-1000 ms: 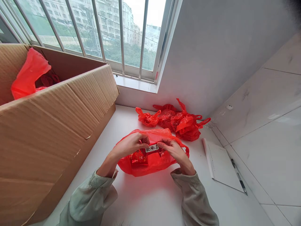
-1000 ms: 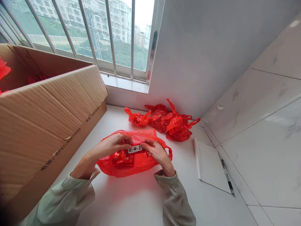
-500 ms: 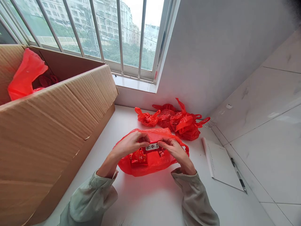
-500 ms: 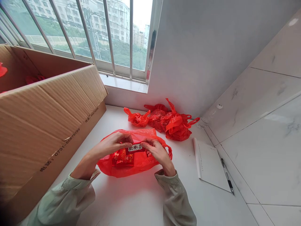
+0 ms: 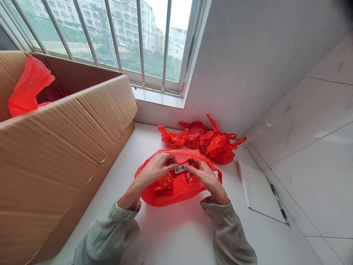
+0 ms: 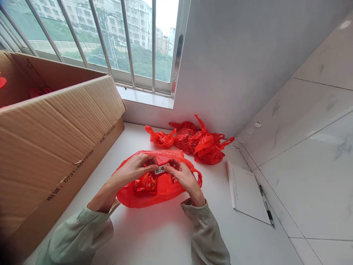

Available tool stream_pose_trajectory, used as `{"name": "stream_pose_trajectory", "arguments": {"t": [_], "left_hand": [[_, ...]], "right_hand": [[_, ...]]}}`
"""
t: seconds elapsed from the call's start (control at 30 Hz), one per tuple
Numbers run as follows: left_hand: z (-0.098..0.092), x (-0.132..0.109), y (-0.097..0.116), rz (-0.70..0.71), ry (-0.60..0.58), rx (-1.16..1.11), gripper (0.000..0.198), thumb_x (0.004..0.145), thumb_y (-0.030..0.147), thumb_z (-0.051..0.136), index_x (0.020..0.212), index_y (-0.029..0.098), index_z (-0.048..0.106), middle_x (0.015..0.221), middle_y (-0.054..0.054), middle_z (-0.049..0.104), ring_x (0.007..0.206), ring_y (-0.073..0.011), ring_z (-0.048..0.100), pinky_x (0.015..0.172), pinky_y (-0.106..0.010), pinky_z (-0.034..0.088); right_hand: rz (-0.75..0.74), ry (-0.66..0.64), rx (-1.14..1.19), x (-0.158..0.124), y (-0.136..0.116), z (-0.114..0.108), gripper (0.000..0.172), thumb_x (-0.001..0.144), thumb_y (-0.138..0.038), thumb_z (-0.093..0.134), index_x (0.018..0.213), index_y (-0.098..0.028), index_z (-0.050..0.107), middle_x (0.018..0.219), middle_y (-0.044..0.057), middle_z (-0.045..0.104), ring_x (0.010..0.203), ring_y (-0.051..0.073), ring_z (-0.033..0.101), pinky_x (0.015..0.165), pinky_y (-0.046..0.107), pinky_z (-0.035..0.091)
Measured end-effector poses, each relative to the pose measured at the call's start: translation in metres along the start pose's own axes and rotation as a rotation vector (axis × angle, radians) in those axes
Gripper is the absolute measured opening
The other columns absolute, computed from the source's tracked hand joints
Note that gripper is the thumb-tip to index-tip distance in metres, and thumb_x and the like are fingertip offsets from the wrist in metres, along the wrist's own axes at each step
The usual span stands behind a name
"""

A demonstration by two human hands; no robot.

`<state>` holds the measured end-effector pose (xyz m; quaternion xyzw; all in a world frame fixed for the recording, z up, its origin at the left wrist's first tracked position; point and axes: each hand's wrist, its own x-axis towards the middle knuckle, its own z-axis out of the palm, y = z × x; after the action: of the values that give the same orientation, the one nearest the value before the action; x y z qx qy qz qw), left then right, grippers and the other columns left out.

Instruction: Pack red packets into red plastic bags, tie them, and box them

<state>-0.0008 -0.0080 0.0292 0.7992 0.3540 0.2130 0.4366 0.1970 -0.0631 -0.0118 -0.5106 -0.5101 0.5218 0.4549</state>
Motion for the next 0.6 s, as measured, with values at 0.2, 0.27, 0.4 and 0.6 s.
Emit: {"name": "stream_pose_trajectory", "arguments": {"t": [0.2,0.27,0.4,0.6], "left_hand": [[0.004,0.0,0.0,-0.002,0.032,-0.003,0.026,0.087,0.038,0.054,0.073,0.017,0.058,0.068,0.0,0.06,0.062,-0.0155,0.051,0.058,-0.026,0.037],[0.006,0.002,0.0,-0.001,0.047,0.025,0.025,0.087,0.036,0.053,0.072,0.017,0.058,0.066,0.0,0.059,0.061,-0.0152,0.049,0.057,-0.027,0.036],[0.008,0.002,-0.003,0.015,-0.008,0.043,0.02,0.088,0.025,0.044,0.075,0.018,0.057,0.072,-0.002,0.063,0.066,-0.0164,0.055,0.062,-0.027,0.04],[0.011,-0.006,-0.013,-0.05,0.024,0.326,0.02,0.087,0.016,0.039,0.089,0.02,0.058,0.093,-0.005,0.068,0.089,-0.0219,0.061,0.075,-0.031,0.044]], "right_hand": [[-0.015,0.073,0.025,0.001,-0.001,0.0,0.035,0.076,-0.052,0.073,0.085,-0.02,0.065,0.079,0.001,0.064,0.07,0.014,0.059,0.063,0.025,0.047],[-0.02,0.107,0.015,0.002,0.0,0.0,0.037,0.075,-0.053,0.074,0.089,-0.019,0.068,0.083,0.003,0.067,0.076,0.016,0.062,0.067,0.027,0.05],[-0.033,0.142,-0.017,0.004,0.003,-0.004,0.04,0.077,-0.055,0.07,0.095,-0.019,0.069,0.088,0.005,0.072,0.083,0.021,0.067,0.075,0.033,0.053],[0.041,0.149,-0.435,0.003,0.018,-0.011,0.033,0.092,-0.046,0.052,0.108,-0.023,0.071,0.111,0.006,0.073,0.106,0.026,0.066,0.1,0.044,0.046]]}}
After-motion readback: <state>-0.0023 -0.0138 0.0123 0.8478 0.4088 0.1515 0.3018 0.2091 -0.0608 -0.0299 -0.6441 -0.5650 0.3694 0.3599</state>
